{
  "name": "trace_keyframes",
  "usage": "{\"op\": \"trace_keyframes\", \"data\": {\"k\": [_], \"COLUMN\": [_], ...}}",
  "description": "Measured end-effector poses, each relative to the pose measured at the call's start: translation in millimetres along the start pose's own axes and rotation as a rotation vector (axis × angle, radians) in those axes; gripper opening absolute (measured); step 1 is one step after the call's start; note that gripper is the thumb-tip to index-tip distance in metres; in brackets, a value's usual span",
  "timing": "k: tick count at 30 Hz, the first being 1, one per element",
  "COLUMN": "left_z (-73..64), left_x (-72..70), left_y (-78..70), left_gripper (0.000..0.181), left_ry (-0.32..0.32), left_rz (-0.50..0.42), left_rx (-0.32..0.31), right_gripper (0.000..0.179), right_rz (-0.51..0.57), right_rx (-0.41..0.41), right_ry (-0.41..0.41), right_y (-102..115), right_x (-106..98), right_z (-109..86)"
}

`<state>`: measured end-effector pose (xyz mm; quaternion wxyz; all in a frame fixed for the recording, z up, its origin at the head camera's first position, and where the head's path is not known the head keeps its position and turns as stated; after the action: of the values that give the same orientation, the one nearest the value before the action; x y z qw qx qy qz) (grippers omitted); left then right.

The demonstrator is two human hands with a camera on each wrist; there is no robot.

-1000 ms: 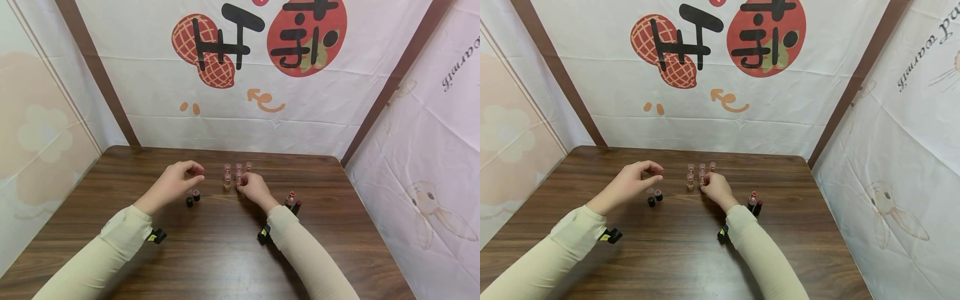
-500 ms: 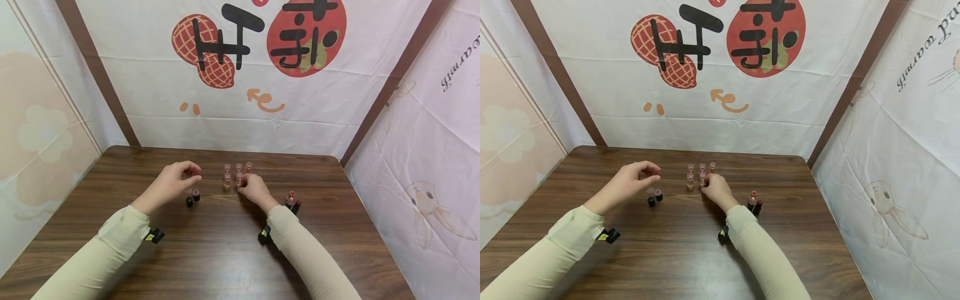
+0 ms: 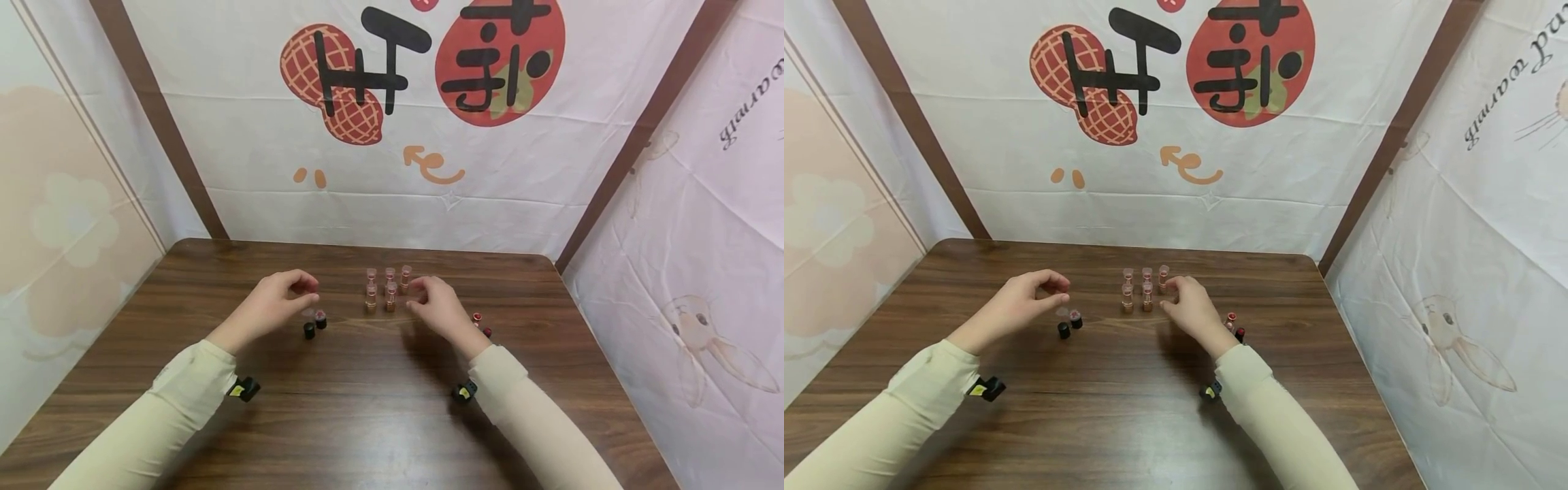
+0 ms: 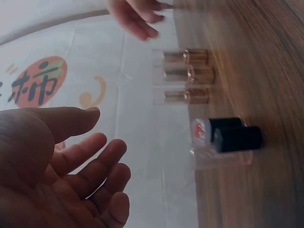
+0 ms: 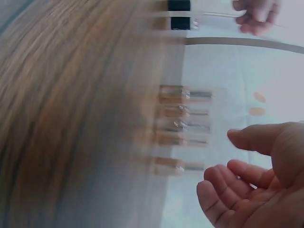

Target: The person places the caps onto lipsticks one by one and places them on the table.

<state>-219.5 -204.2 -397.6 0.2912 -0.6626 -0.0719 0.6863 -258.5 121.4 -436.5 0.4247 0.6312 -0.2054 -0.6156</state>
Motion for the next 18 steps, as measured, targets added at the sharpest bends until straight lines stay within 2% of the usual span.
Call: {"op": "trace_keyframes", "data": {"k": [5, 11, 13, 18], "left_z": [0.4, 0.8, 0.1, -2.3], "left_x": [3.5, 10.8, 13.6, 22.1], "left_y": [10.5, 24.1, 28.0, 38.0], "left_gripper": [0.027, 0.029, 0.031, 0.035], "left_ry": [-0.009, 0.01, 0.03, 0.062], "left_rz": [0.023, 0.06, 0.063, 0.078], "left_rx": [0.0, 0.001, -0.006, -0.025], "right_gripper": [0.041, 0.036, 0.036, 0.037], "right_rz": [0.006, 0.034, 0.048, 0.138], "right_rx": [-0.055, -0.124, -0.124, -0.064], "right_ry": [-0.017, -0.064, -0.083, -0.099], "right_y": [9, 7, 3, -11], "right_x": [-29, -63, -72, -86], "right_z": [-16.8, -36.9, -44.2, -61.6]}}
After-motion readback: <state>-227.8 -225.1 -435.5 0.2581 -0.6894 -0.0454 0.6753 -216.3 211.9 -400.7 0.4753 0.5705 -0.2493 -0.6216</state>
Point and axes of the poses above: each hand's wrist, its own z-axis towards the middle knuckle, its own x-axis out of the palm, y = z × x, the point moved 3 cm from there along z, towards the middle knuckle, and after that the axes turned 12 degrees about z, right-handed, at the moved point
